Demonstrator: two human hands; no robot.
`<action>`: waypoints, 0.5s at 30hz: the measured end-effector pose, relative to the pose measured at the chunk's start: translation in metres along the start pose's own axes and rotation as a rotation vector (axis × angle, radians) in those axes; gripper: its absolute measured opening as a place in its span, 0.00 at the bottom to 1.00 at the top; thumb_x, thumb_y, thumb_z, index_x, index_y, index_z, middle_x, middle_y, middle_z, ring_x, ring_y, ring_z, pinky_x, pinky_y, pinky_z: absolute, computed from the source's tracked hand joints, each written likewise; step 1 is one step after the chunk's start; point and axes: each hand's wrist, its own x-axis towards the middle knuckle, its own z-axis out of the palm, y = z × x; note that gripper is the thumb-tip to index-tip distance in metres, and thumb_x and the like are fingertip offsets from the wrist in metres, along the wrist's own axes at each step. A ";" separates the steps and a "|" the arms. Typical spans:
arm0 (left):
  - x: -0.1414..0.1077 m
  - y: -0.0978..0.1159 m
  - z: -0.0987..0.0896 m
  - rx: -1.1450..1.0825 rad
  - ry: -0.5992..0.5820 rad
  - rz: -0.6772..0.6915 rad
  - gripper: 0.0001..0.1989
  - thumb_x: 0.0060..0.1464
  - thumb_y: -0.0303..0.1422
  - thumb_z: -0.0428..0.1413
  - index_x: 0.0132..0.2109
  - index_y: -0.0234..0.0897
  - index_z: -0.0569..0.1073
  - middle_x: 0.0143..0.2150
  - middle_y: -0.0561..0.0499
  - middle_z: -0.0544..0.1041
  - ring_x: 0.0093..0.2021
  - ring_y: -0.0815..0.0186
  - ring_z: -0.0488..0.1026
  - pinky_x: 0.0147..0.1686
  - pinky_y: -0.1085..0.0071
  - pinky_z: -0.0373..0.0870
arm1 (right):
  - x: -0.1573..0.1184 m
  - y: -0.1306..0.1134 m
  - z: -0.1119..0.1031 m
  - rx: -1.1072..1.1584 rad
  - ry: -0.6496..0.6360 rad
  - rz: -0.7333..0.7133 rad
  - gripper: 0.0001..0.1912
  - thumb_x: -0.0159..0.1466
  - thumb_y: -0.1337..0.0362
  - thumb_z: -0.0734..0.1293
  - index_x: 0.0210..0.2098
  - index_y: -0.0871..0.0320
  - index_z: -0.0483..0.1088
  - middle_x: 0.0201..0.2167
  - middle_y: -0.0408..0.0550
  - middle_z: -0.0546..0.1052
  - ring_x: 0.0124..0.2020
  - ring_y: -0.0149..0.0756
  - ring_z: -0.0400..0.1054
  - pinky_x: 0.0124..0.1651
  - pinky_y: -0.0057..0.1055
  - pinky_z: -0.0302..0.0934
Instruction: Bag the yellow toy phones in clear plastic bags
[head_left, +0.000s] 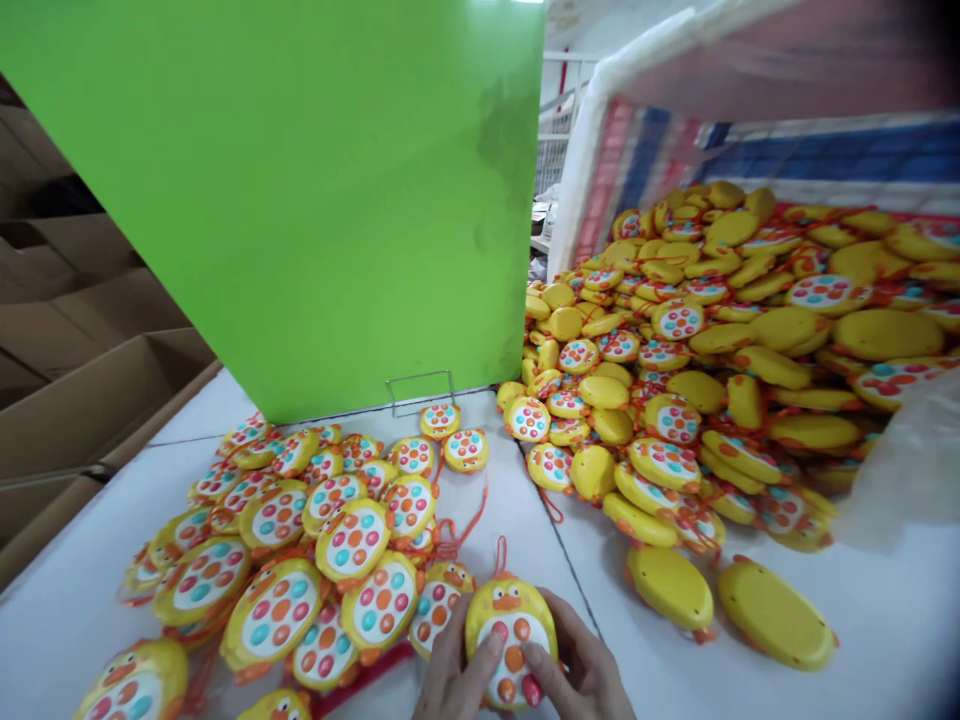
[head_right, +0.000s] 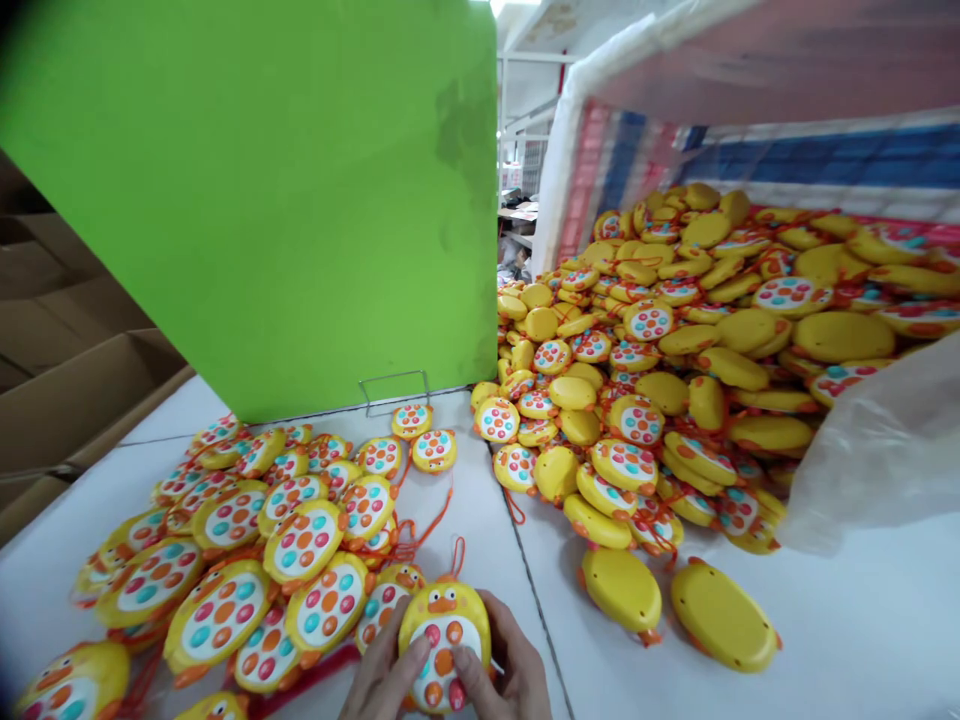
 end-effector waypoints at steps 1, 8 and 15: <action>0.000 0.001 0.004 -0.032 -0.037 -0.016 0.33 0.34 0.39 0.66 0.51 0.38 0.70 0.53 0.38 0.71 0.56 0.42 0.63 0.43 0.58 0.72 | 0.001 0.000 -0.002 -0.031 -0.006 -0.006 0.25 0.50 0.54 0.73 0.44 0.58 0.70 0.41 0.54 0.79 0.41 0.47 0.73 0.40 0.35 0.70; -0.001 0.005 0.025 0.184 0.149 0.036 0.37 0.34 0.29 0.64 0.55 0.34 0.65 0.52 0.40 0.72 0.53 0.48 0.67 0.45 0.65 0.69 | -0.001 0.027 -0.012 -0.219 0.003 -0.095 0.29 0.55 0.47 0.66 0.51 0.57 0.66 0.48 0.55 0.75 0.47 0.47 0.70 0.43 0.35 0.69; 0.029 0.061 -0.009 -0.329 0.173 -0.002 0.20 0.47 0.37 0.56 0.48 0.36 0.68 0.41 0.45 0.79 0.41 0.57 0.75 0.37 0.66 0.73 | 0.014 -0.007 -0.103 -1.167 0.331 -0.551 0.24 0.59 0.56 0.62 0.52 0.60 0.63 0.53 0.61 0.68 0.55 0.55 0.60 0.55 0.55 0.56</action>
